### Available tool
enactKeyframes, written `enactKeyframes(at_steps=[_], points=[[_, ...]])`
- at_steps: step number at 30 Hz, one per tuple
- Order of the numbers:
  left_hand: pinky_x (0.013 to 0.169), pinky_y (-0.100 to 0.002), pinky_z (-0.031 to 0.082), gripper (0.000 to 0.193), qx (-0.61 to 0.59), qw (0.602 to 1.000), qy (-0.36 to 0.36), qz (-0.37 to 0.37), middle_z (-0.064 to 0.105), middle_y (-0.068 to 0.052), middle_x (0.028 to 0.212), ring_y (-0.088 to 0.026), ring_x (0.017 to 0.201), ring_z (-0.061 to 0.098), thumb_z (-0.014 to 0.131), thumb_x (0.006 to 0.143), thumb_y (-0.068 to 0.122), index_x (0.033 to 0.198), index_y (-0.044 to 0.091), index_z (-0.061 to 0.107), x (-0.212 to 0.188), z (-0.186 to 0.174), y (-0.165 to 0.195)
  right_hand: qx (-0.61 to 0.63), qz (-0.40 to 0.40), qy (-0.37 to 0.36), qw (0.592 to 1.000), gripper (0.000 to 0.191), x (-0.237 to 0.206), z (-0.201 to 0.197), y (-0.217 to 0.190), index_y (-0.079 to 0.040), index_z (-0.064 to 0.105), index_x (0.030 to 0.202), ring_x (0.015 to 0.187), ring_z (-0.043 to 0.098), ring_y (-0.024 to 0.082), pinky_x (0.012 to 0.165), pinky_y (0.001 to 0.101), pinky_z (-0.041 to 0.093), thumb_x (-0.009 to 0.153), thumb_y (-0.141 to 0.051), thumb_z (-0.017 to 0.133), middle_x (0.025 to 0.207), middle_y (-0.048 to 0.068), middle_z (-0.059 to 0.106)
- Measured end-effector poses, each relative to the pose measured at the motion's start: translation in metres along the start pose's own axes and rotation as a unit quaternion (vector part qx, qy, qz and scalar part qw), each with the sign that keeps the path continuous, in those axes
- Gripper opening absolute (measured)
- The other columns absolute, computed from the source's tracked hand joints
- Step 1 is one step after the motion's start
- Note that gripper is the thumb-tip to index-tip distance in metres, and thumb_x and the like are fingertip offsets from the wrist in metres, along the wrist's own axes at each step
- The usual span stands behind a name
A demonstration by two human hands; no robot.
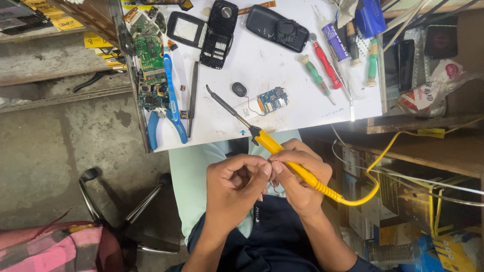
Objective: The person sits at a repair workbench and solders a small circuit board, holding the board steady with one hand while applying a soldering iron to its components with the other. They reposition the board and wires between soldering passes and continue working on the board throughout the clip.
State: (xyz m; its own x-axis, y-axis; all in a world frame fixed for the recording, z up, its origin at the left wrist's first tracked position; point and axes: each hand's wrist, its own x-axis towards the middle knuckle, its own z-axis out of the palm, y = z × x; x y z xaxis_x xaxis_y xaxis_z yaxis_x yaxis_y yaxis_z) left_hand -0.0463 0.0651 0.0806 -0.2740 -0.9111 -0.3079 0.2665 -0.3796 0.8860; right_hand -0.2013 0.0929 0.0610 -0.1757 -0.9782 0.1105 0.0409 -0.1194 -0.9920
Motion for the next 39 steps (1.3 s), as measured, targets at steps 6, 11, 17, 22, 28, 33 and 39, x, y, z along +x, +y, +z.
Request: enactKeyframes(at_steps=[6, 11, 17, 22, 28, 33, 39], points=[[0.055, -0.019, 0.052, 0.009, 0.01, 0.999, 0.016, 0.05, 0.074, -0.006, 0.083, -0.006, 0.067, 0.068, 0.072, 0.094, 0.001, 0.099, -0.007, 0.073, 0.001, 0.004, 0.007, -0.018, 0.001, 0.008, 1.0, 0.011, 0.001, 0.001, -0.002, 0.006, 0.07, 0.103, 0.065, 0.063, 0.012, 0.056, 0.0216, 0.051, 0.093, 0.008, 0.065, 0.091, 0.014, 0.066], [0.051, -0.018, 0.049, 0.005, 0.124, 0.987, 0.041, 0.094, 0.073, -0.004, 0.079, -0.006, 0.066, 0.072, 0.074, 0.092, 0.002, 0.094, -0.002, 0.075, 0.001, 0.007, 0.013, -0.033, -0.006, 0.009, 0.999, 0.012, 0.002, 0.001, -0.002, 0.006, 0.071, 0.102, 0.064, 0.06, 0.011, 0.057, 0.0217, 0.047, 0.091, 0.009, 0.067, 0.088, 0.013, 0.066], [0.047, -0.019, 0.045, 0.003, 0.221, 0.958, 0.058, 0.175, 0.07, -0.003, 0.073, -0.004, 0.059, 0.068, 0.074, 0.087, 0.003, 0.088, 0.001, 0.073, 0.003, 0.007, 0.014, -0.068, -0.058, -0.005, 0.996, 0.013, 0.003, 0.001, 0.001, 0.006, 0.069, 0.105, 0.072, 0.062, 0.014, 0.064, 0.0232, 0.049, 0.092, 0.009, 0.067, 0.09, 0.012, 0.068], [0.049, -0.02, 0.046, 0.006, 0.147, 0.978, 0.046, 0.143, 0.07, -0.003, 0.074, -0.005, 0.061, 0.068, 0.074, 0.092, 0.004, 0.088, 0.0, 0.072, 0.005, 0.006, 0.01, -0.025, -0.002, 0.014, 1.0, 0.009, 0.002, 0.004, 0.0, 0.006, 0.068, 0.102, 0.066, 0.062, 0.011, 0.058, 0.0226, 0.05, 0.093, 0.008, 0.067, 0.09, 0.011, 0.068], [0.048, -0.02, 0.043, 0.007, 0.162, 0.977, 0.043, 0.131, 0.069, -0.004, 0.073, -0.006, 0.06, 0.065, 0.072, 0.094, 0.002, 0.088, -0.002, 0.071, 0.011, 0.005, 0.011, 0.0, 0.039, 0.019, 0.999, 0.007, 0.006, 0.005, -0.002, 0.008, 0.069, 0.102, 0.063, 0.063, 0.011, 0.054, 0.0222, 0.049, 0.096, 0.008, 0.065, 0.09, 0.012, 0.068], [0.055, -0.019, 0.052, 0.008, 0.14, 0.977, 0.01, 0.162, 0.073, -0.004, 0.078, -0.006, 0.066, 0.072, 0.069, 0.097, 0.003, 0.09, -0.002, 0.07, 0.022, 0.006, 0.019, 0.036, 0.016, 0.016, 0.999, 0.007, 0.016, 0.006, -0.001, 0.008, 0.067, 0.105, 0.066, 0.062, 0.012, 0.055, 0.0237, 0.049, 0.101, 0.007, 0.062, 0.092, 0.013, 0.067], [0.049, -0.019, 0.048, 0.012, 0.122, 0.988, -0.013, 0.099, 0.073, -0.004, 0.071, -0.007, 0.065, 0.074, 0.067, 0.097, 0.004, 0.087, -0.003, 0.07, 0.032, 0.008, 0.032, 0.039, 0.011, 0.026, 0.999, 0.006, 0.03, 0.006, -0.003, 0.007, 0.065, 0.103, 0.064, 0.061, 0.012, 0.051, 0.0232, 0.047, 0.101, 0.005, 0.061, 0.09, 0.012, 0.065]])
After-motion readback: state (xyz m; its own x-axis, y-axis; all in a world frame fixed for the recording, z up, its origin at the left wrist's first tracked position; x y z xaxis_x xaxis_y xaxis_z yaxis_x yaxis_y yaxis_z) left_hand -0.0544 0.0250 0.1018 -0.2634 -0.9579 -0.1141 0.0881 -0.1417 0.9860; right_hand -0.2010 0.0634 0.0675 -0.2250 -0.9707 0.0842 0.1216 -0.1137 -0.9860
